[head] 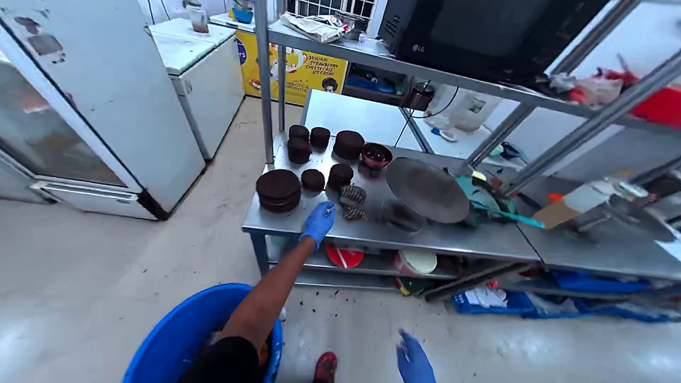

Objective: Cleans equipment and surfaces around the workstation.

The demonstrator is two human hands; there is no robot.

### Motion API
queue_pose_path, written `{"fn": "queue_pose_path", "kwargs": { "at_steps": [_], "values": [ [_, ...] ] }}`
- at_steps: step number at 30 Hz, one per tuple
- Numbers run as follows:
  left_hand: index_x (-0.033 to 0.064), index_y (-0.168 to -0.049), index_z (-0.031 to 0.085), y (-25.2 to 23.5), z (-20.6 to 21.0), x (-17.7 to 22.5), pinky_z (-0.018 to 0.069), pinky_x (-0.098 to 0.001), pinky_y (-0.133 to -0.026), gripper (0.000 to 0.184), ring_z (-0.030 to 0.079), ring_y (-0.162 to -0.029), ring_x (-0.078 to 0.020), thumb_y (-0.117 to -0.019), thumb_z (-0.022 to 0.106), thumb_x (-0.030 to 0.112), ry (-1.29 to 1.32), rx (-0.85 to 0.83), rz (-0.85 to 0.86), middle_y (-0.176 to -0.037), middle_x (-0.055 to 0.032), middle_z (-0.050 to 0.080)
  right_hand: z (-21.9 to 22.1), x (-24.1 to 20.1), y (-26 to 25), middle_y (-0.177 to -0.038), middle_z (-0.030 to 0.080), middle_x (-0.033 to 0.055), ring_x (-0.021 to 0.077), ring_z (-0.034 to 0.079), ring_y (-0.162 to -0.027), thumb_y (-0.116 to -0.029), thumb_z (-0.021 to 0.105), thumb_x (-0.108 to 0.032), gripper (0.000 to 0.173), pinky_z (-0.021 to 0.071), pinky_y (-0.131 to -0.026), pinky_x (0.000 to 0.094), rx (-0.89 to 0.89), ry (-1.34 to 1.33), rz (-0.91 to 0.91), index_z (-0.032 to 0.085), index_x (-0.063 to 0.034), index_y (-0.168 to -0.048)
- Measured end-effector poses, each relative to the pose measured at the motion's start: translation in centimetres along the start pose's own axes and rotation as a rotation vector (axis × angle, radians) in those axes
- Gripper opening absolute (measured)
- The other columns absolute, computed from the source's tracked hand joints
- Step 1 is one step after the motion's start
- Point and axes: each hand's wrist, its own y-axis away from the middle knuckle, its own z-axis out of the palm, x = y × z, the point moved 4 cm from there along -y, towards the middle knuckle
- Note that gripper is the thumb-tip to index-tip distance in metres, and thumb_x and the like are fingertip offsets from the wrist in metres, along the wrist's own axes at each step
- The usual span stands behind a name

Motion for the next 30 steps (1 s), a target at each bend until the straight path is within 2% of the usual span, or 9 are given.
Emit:
{"fn": "queue_pose_path", "kwargs": {
  "at_steps": [4, 6, 8, 12, 15, 18, 21, 24, 30],
  "values": [
    [0.0044, -0.133, 0.063, -7.1, 3.9, 3.0, 0.0482, -0.0557, -0.106, 0.038, 0.061, -0.124, -0.0324, -0.1094, 0.041, 0.025, -0.001, 0.241, -0.076, -0.132, -0.0187, 0.064, -5.7, -17.1, -20.9, -0.147, 0.056, 0.0172, 0.0379, 0.054, -0.134, -0.0994, 0.053, -0.012, 0.049, 0.0474, -0.107, 0.055, 0.152, 0.208, -0.375, 0.054, -0.0098, -0.148],
    [0.002, -0.13, 0.064, -8.1, 5.0, 3.4, 0.0476, -0.054, -0.107, 0.037, 0.061, -0.124, -0.0331, -0.1099, 0.039, 0.022, 0.026, 0.338, -0.114, -0.131, -0.0201, 0.064, -6.4, -20.4, -27.7, -0.157, 0.046, 0.0155, 0.039, 0.044, -0.144, -0.1023, 0.051, -0.019, 0.054, 0.04, -0.112, 0.0583, 0.113, 0.327, -0.435, 0.044, -0.0125, -0.156],
    [0.0021, -0.129, 0.063, -8.2, 5.8, 3.3, 0.0486, -0.0544, -0.105, 0.036, 0.061, -0.123, -0.0343, -0.1094, 0.041, 0.023, 0.008, 0.371, -0.206, -0.131, -0.0206, 0.063, -6.5, -20.8, -31.6, -0.149, 0.054, 0.0166, 0.0385, 0.049, -0.138, -0.1029, 0.052, -0.022, 0.054, 0.0399, -0.111, 0.0592, 0.041, 0.434, -0.439, 0.045, -0.0165, -0.156],
    [0.007, -0.133, 0.062, -10.0, 6.6, 2.5, 0.0495, -0.0631, -0.098, 0.056, 0.062, -0.122, -0.039, -0.1049, 0.046, 0.052, -0.119, 0.149, -0.516, -0.13, -0.0211, 0.064, -7.3, -16.3, -33.0, -0.145, 0.058, 0.017, 0.0367, 0.057, -0.132, -0.1059, 0.042, -0.022, 0.046, 0.0453, -0.108, 0.0586, 0.068, 0.44, -0.383, 0.052, -0.0146, -0.15],
    [0.0083, -0.122, 0.069, -11.8, 7.5, 1.7, 0.0509, -0.0626, -0.096, 0.062, 0.064, -0.118, -0.0369, -0.0986, 0.051, 0.063, -0.182, 0.057, -0.637, -0.122, -0.0194, 0.068, -7.3, -15.6, -33.8, -0.16, 0.043, 0.0144, 0.0302, 0.042, -0.147, -0.1083, 0.038, -0.033, 0.054, 0.0321, -0.121, 0.05, -0.098, 0.429, -0.462, 0.039, -0.0131, -0.159],
    [0.0058, -0.12, 0.069, -13.0, 7.7, 0.8, 0.0483, -0.0621, -0.098, 0.047, 0.063, -0.119, -0.0375, -0.0988, 0.06, 0.047, -0.093, 0.064, -0.648, -0.122, -0.0206, 0.067, -7.5, -16.9, -34.5, -0.159, 0.041, 0.0202, 0.0319, 0.039, -0.148, -0.11, 0.036, -0.022, 0.05, 0.0271, -0.123, 0.0459, -0.207, 0.422, -0.485, 0.038, -0.0074, -0.158],
    [0.0008, -0.139, 0.058, -13.1, 7.0, 0.7, 0.0395, -0.0563, -0.114, 0.05, 0.051, -0.136, -0.0358, -0.1018, 0.06, 0.034, 0.168, 0.158, -0.576, -0.141, -0.0227, 0.057, -9.0, -13.6, -32.4, -0.141, 0.062, 0.0161, 0.0357, 0.062, -0.127, -0.1066, 0.043, -0.018, 0.043, 0.0491, -0.105, 0.0568, 0.059, 0.436, -0.506, 0.055, -0.0143, -0.148],
    [-0.0008, -0.143, 0.053, -11.8, 5.3, 1.2, 0.0395, -0.0541, -0.114, 0.051, 0.051, -0.136, -0.0345, -0.1038, 0.058, 0.032, 0.396, 0.23, -0.488, -0.143, -0.0241, 0.055, -11.1, -11.2, -29.9, -0.117, 0.069, 0.0301, 0.0491, 0.068, -0.11, -0.1014, 0.05, -0.006, 0.034, 0.053, -0.092, 0.0653, 0.231, 0.317, -0.482, 0.066, 0.0025, -0.13],
    [-0.0026, -0.137, 0.054, -7.7, -0.6, 8.6, 0.0473, -0.0483, -0.107, 0.041, 0.06, -0.123, -0.0281, -0.106, 0.055, 0.025, 0.459, 0.253, -0.154, -0.133, -0.0223, 0.061, -8.4, -17.1, -32.1, -0.148, 0.052, 0.0262, 0.0427, 0.049, -0.138, -0.1073, 0.045, -0.029, 0.052, 0.0373, -0.113, 0.0606, -0.065, 0.456, -0.369, 0.044, -0.0036, -0.153]
  ]
}}
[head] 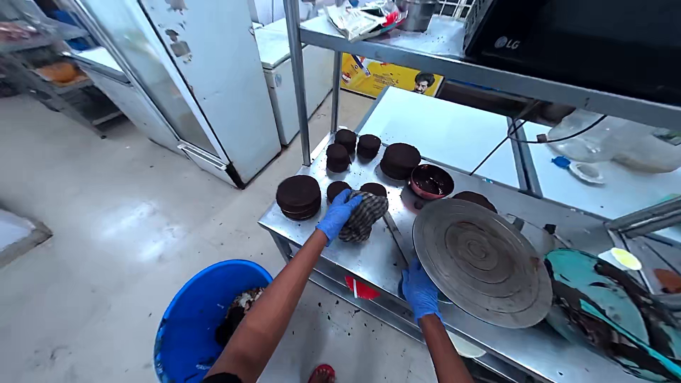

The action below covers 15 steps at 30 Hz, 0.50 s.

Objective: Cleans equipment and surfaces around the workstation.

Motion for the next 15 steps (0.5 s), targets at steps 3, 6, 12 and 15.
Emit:
{"fn": "queue_pose_path", "kwargs": {
  "at_steps": [3, 6, 12, 15],
  "values": [
    [-0.0029, -0.127, 0.058, 5.2, -0.8, 8.3, 0.0542, -0.0428, -0.096, 0.029, 0.065, -0.107, -0.0233, -0.1014, 0.06, 0.011, -0.17, -0.144, 0.221, -0.118, -0.0188, 0.065, -1.1, -2.0, 4.6, -0.151, 0.048, 0.0285, 0.0448, 0.045, -0.141, -0.1022, 0.05, -0.031, 0.056, 0.0353, -0.116, 0.0587, 0.157, -0.412, -0.258, 0.052, 0.002, -0.147],
    [-0.0035, -0.117, 0.063, 14.0, 2.5, 15.5, 0.0548, -0.0382, -0.091, 0.023, 0.065, -0.102, -0.0202, -0.0937, 0.064, -0.003, -0.413, -0.408, 0.46, -0.115, -0.0154, 0.066, -6.4, -2.6, 12.6, -0.152, 0.051, 0.0128, 0.0254, 0.053, -0.137, -0.1047, 0.038, -0.053, 0.072, 0.0506, -0.107, 0.0439, -0.151, -1.448, -0.227, 0.04, -0.0016, -0.154],
    [0.0188, -0.115, 0.075, 26.4, 15.4, 13.3, 0.0571, -0.046, -0.074, 0.025, 0.069, -0.095, -0.0277, -0.0904, 0.074, 0.015, -0.947, -0.654, 1.141, -0.113, -0.008, 0.071, -14.5, 5.7, 18.4, -0.118, 0.07, 0.0105, 0.0209, 0.07, -0.103, -0.0997, 0.057, -0.019, 0.033, 0.0609, -0.085, 0.0393, 0.086, -2.162, -0.048, 0.059, -0.0097, -0.131],
    [0.0134, -0.118, 0.074, 30.4, 18.3, 11.5, 0.0594, -0.0409, -0.072, 0.033, 0.07, -0.083, -0.02, -0.0925, 0.074, 0.035, -0.704, -0.507, 1.016, -0.099, -0.0066, 0.072, -15.6, 12.3, 22.0, -0.125, 0.069, 0.0124, 0.0222, 0.069, -0.111, -0.1078, 0.041, -0.014, 0.032, 0.06, -0.09, 0.0394, 0.282, -2.304, -0.04, 0.06, -0.0076, -0.133]
  ]
}}
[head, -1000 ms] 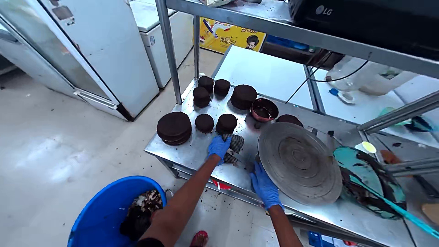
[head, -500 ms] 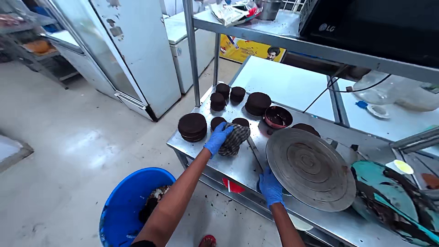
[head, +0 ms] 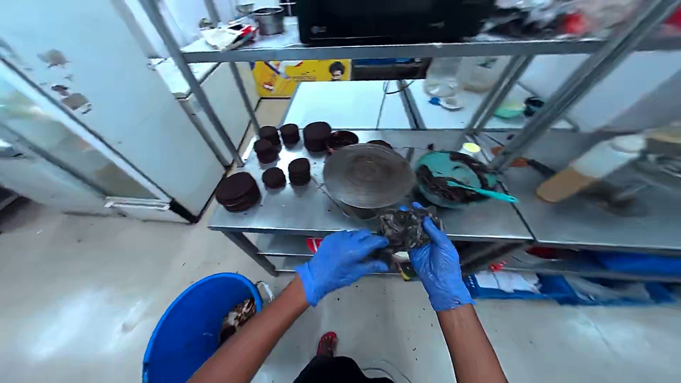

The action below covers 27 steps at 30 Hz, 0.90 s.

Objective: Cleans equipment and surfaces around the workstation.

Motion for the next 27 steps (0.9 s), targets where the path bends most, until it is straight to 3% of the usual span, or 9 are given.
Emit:
{"fn": "queue_pose_path", "kwargs": {
  "at_steps": [5, 7, 10, 15, 17, 20, 23, 24, 27],
  "values": [
    [0.01, -0.133, 0.065, -3.1, 5.0, 3.1, 0.0543, -0.0439, -0.1, 0.058, 0.062, -0.119, -0.0212, -0.0868, 0.079, 0.042, 0.336, 0.079, -0.222, -0.13, -0.0098, 0.064, -4.0, -6.5, 4.3, -0.127, 0.069, 0.0074, 0.0202, 0.068, -0.115, -0.1108, 0.033, -0.04, 0.045, 0.0599, -0.093, 0.0398, -0.147, -0.071, -0.055, 0.064, -0.0145, -0.132],
    [0.0061, -0.126, 0.068, -4.9, 6.5, 4.9, 0.0558, -0.042, -0.098, 0.047, 0.066, -0.113, -0.0188, -0.0881, 0.08, 0.03, 0.424, 0.05, -0.214, -0.123, -0.0098, 0.068, -4.1, -8.7, 5.3, -0.127, 0.069, 0.0071, 0.0186, 0.069, -0.113, -0.1111, 0.029, -0.043, 0.05, 0.061, -0.09, 0.0371, -0.177, 0.058, -0.079, 0.062, -0.0155, -0.135],
    [0.0048, -0.105, 0.073, -6.0, 6.8, 7.2, 0.0596, -0.0349, -0.079, 0.012, 0.069, -0.087, -0.0139, -0.0976, 0.066, 0.012, 0.478, 0.169, -0.2, -0.098, -0.0075, 0.072, -5.4, -11.7, 6.7, -0.134, 0.066, 0.0063, 0.0182, 0.065, -0.12, -0.1112, 0.028, -0.044, 0.051, 0.0581, -0.096, 0.0363, -0.16, 0.228, -0.161, 0.058, -0.0146, -0.142],
    [0.0096, -0.119, 0.057, -7.8, 3.9, 8.4, 0.0613, -0.0351, -0.07, 0.022, 0.068, -0.079, -0.0145, -0.1096, 0.043, 0.024, 0.946, 0.198, -0.451, -0.097, -0.0066, 0.065, -9.7, -13.5, 8.9, -0.112, 0.073, -0.0035, 0.0062, 0.069, -0.097, -0.1115, 0.031, -0.035, 0.043, 0.059, -0.083, 0.0279, 0.159, 0.494, -0.272, 0.067, -0.0175, -0.127],
    [0.0058, -0.112, 0.056, -9.9, 3.2, 8.0, 0.0585, -0.028, -0.058, 0.019, 0.064, -0.066, -0.0099, -0.1084, 0.043, 0.019, 0.93, 0.254, -0.44, -0.085, -0.004, 0.063, -10.4, -13.6, 9.3, -0.106, 0.073, -0.0014, 0.0064, 0.067, -0.092, -0.1098, 0.04, -0.027, 0.036, 0.0562, -0.081, 0.0275, 0.252, 0.723, -0.294, 0.068, -0.0114, -0.124],
    [-0.0031, -0.112, 0.059, -12.4, 3.0, 8.2, 0.0535, -0.0318, -0.073, 0.02, 0.059, -0.079, -0.0124, -0.1054, 0.046, 0.012, 0.745, 0.164, -0.333, -0.092, -0.0097, 0.061, -8.1, -13.2, 10.1, -0.136, 0.063, 0.007, 0.0176, 0.06, -0.123, -0.1033, 0.055, -0.032, 0.045, 0.0502, -0.102, 0.0413, 0.21, 0.959, -0.342, 0.056, -0.0099, -0.142],
    [-0.0053, -0.114, 0.06, -13.4, 3.4, 9.3, 0.0544, -0.0346, -0.082, 0.022, 0.062, -0.087, -0.0144, -0.106, 0.046, 0.01, 0.704, 0.045, -0.251, -0.099, -0.0137, 0.064, -4.0, -10.7, 10.2, -0.144, 0.058, 0.008, 0.0208, 0.059, -0.127, -0.0913, 0.07, -0.038, 0.072, 0.0515, -0.102, 0.0451, -0.01, 1.163, -0.321, 0.043, -0.0166, -0.154],
    [-0.0057, -0.113, 0.06, -13.5, 3.0, 9.8, 0.0534, -0.0314, -0.082, 0.022, 0.061, -0.088, -0.0119, -0.1061, 0.046, 0.008, 0.734, 0.033, -0.246, -0.099, -0.0124, 0.063, -3.9, -9.4, 9.9, -0.135, 0.063, 0.0089, 0.0204, 0.062, -0.119, -0.0921, 0.073, -0.033, 0.065, 0.0536, -0.098, 0.0449, -0.063, 1.178, -0.295, 0.049, -0.0155, -0.15],
    [-0.0045, -0.116, 0.06, -13.5, 0.5, 9.8, 0.0515, -0.0226, -0.084, 0.021, 0.058, -0.09, -0.0041, -0.1069, 0.044, 0.006, 0.822, 0.039, -0.269, -0.102, -0.0064, 0.061, -4.3, -7.3, 8.7, -0.092, 0.071, 0.0017, 0.0073, 0.065, -0.082, -0.0989, 0.065, -0.015, 0.012, 0.0556, -0.075, 0.0289, -0.129, 1.094, -0.315, 0.072, -0.0094, -0.106]
  ]
}}
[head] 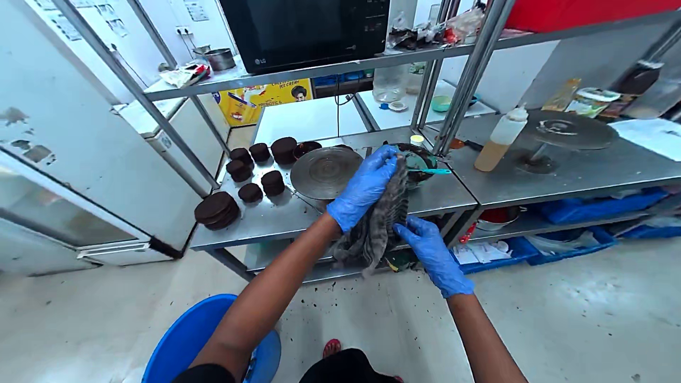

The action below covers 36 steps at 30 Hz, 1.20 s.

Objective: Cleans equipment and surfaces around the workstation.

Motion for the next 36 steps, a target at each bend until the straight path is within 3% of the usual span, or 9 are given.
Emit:
{"fn": "queue_pose_path", "kwargs": {
  "at_steps": [8, 11, 14, 19, 23, 26, 28, 30, 36],
  "values": [
    [0.0013, -0.11, 0.062, -1.5, -9.5, -5.5, 0.0517, -0.0289, -0.081, 0.02, 0.059, -0.087, -0.0083, -0.1069, 0.047, 0.014, -0.126, 0.091, -0.192, -0.098, -0.0058, 0.062, -2.2, -4.8, -2.5, -0.087, 0.07, -0.0057, -0.0003, 0.065, -0.078, -0.1043, 0.051, -0.012, 0.021, 0.0567, -0.074, 0.0197, -0.012, -0.129, -0.09, 0.072, -0.011, -0.104],
    [0.0005, -0.127, 0.059, 0.1, -10.3, -7.9, 0.0553, -0.0424, -0.083, 0.028, 0.065, -0.098, -0.0235, -0.1066, 0.051, 0.018, -0.173, 0.127, -0.322, -0.116, -0.0168, 0.065, -2.0, -6.2, -4.0, -0.082, 0.069, -0.0047, 0.0014, 0.065, -0.075, -0.1051, 0.048, -0.013, 0.024, 0.0571, -0.071, 0.0202, -0.054, -0.224, -0.023, 0.07, -0.0114, -0.096],
    [0.0012, -0.123, 0.061, 4.6, -7.0, -6.9, 0.0582, -0.0422, -0.08, 0.029, 0.067, -0.092, -0.0233, -0.1049, 0.054, 0.023, -0.099, 0.199, -0.161, -0.11, -0.0147, 0.065, -2.3, -6.4, -4.7, -0.077, 0.066, -0.0032, 0.0033, 0.062, -0.069, -0.1067, 0.047, -0.015, 0.026, 0.0549, -0.065, 0.0209, -0.078, -0.253, 0.078, 0.067, -0.0114, -0.092],
    [0.0111, -0.148, 0.051, 9.7, 4.2, -10.8, 0.0539, -0.044, -0.099, 0.065, 0.06, -0.123, -0.0231, -0.0898, 0.078, 0.022, 0.1, -0.214, -0.221, -0.142, -0.0115, 0.057, -2.2, -6.9, -3.7, -0.078, 0.067, -0.0008, 0.0066, 0.064, -0.069, -0.1054, 0.05, -0.019, 0.022, 0.0564, -0.061, 0.0242, -0.018, -0.352, 0.339, 0.069, -0.0123, -0.095],
    [-0.0029, -0.103, 0.067, 8.4, 4.7, -13.4, 0.0544, -0.0372, -0.086, 0.017, 0.063, -0.094, -0.0182, -0.0982, 0.066, 0.013, 0.184, -0.301, -0.177, -0.105, -0.0128, 0.066, -4.1, -8.2, -2.6, -0.074, 0.067, -0.0026, 0.0044, 0.063, -0.062, -0.1042, 0.05, -0.016, 0.024, 0.0549, -0.054, 0.0219, -0.018, -0.249, 0.398, 0.069, -0.0133, -0.09],
    [0.0031, -0.1, 0.062, 7.7, 2.6, -11.8, 0.0513, -0.0272, -0.073, 0.021, 0.058, -0.078, -0.0078, -0.1055, 0.049, 0.019, 0.294, -0.435, -0.23, -0.089, -0.0036, 0.061, -8.1, -6.6, -2.7, -0.075, 0.068, -0.0031, 0.003, 0.064, -0.064, -0.1046, 0.051, -0.014, 0.021, 0.0552, -0.058, 0.0216, 0.071, 0.075, 0.408, 0.068, -0.0121, -0.093],
    [0.0099, -0.109, 0.063, 7.5, 1.9, -10.8, 0.0543, -0.0248, -0.074, 0.03, 0.061, -0.081, -0.0037, -0.1085, 0.041, 0.03, 0.394, -0.447, -0.321, -0.092, 0.0014, 0.064, -10.2, -5.5, -1.9, -0.094, 0.07, 0.0074, 0.0156, 0.066, -0.084, -0.102, 0.061, -0.015, 0.014, 0.0554, -0.075, 0.04, 0.252, 0.469, 0.351, 0.071, -0.0077, -0.108],
    [0.0124, -0.123, 0.063, 7.1, 2.7, -10.8, 0.0563, -0.0262, -0.084, 0.035, 0.065, -0.093, -0.0039, -0.1098, 0.039, 0.035, 0.548, -0.408, -0.38, -0.103, 0.0021, 0.069, -10.0, -5.4, 0.4, -0.129, 0.063, 0.0213, 0.0358, 0.062, -0.116, -0.0997, 0.064, -0.021, 0.04, 0.0483, -0.096, 0.0623, 0.419, 0.64, 0.197, 0.061, -0.0036, -0.136],
    [0.014, -0.141, 0.05, 7.3, 12.4, -12.1, 0.0505, -0.0359, -0.099, 0.048, 0.059, -0.115, -0.0112, -0.1045, 0.045, 0.044, 0.772, -0.536, -0.2, -0.13, -0.0027, 0.06, -1.3, -1.4, 3.3, -0.165, 0.034, -0.0044, 0.0096, 0.034, -0.149, -0.1062, 0.021, -0.06, 0.068, 0.032, -0.122, 0.0386, 0.672, -0.009, 0.019, 0.031, -0.0223, -0.162]
  ]
}}
